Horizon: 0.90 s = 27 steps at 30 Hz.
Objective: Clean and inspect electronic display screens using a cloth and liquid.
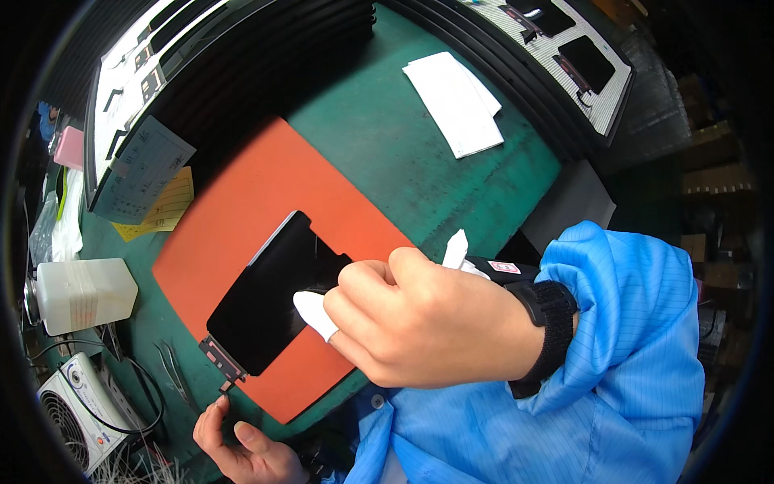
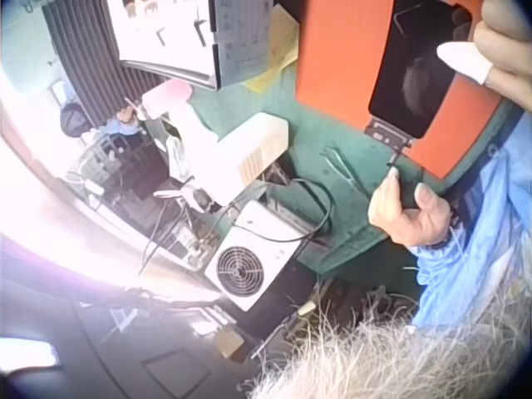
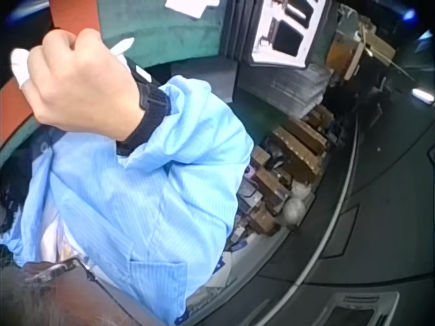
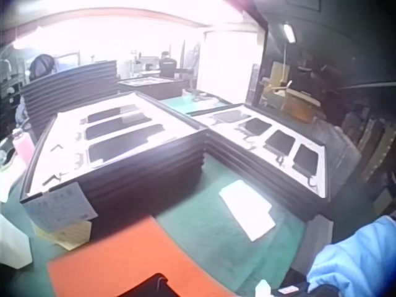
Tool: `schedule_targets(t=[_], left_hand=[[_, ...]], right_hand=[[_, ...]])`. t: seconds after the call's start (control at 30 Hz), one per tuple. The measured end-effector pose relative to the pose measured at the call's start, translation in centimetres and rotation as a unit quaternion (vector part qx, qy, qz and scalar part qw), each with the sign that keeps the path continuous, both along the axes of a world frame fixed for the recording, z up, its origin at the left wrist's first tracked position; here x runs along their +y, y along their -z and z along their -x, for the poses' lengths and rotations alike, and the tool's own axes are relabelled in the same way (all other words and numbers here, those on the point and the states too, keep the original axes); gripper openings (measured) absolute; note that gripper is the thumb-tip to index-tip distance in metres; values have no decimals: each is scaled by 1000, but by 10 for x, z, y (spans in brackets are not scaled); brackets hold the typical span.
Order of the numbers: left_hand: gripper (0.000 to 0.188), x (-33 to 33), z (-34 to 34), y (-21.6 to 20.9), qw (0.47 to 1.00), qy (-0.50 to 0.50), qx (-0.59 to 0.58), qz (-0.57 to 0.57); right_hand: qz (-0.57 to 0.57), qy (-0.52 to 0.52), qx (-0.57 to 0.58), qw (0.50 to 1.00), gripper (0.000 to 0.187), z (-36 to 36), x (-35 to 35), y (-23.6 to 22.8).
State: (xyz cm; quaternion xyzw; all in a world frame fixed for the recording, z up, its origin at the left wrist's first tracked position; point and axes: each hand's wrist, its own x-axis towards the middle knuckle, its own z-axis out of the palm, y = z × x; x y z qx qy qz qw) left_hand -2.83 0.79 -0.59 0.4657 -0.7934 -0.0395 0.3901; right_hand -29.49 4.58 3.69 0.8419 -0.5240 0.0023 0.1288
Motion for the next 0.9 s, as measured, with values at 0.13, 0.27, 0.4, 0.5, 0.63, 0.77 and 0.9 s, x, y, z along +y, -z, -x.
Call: schedule_targets(t=[0.13,0.27,0.4,0.5,0.63,0.77,0.9], left_hand=[[42,1,0,0,1000,1,-3,-1],[42,1,-1,0,1000,0,-1,-1],[38,6,-7,9,996,-38,40,-65],[42,1,-1,1,1000,-1,-6,2],[42,1,0,0,1000,-4,-7,9],[42,0,1,0,1000,-6,-11,14],[42,-1,0,1,1000,-3,-16,18]], right_hand=[[-12,3,19,1000,10,2,2,0],[3,1,13,1000,10,3,3,4],[-6,7,12,1000,8,2,4,1],[9,18,33,999,20,3,6,4],[16,23,36,999,17,5,7,3],[19,31,32,999,15,10,9,3],[12,36,24,999,15,13,11,3]])
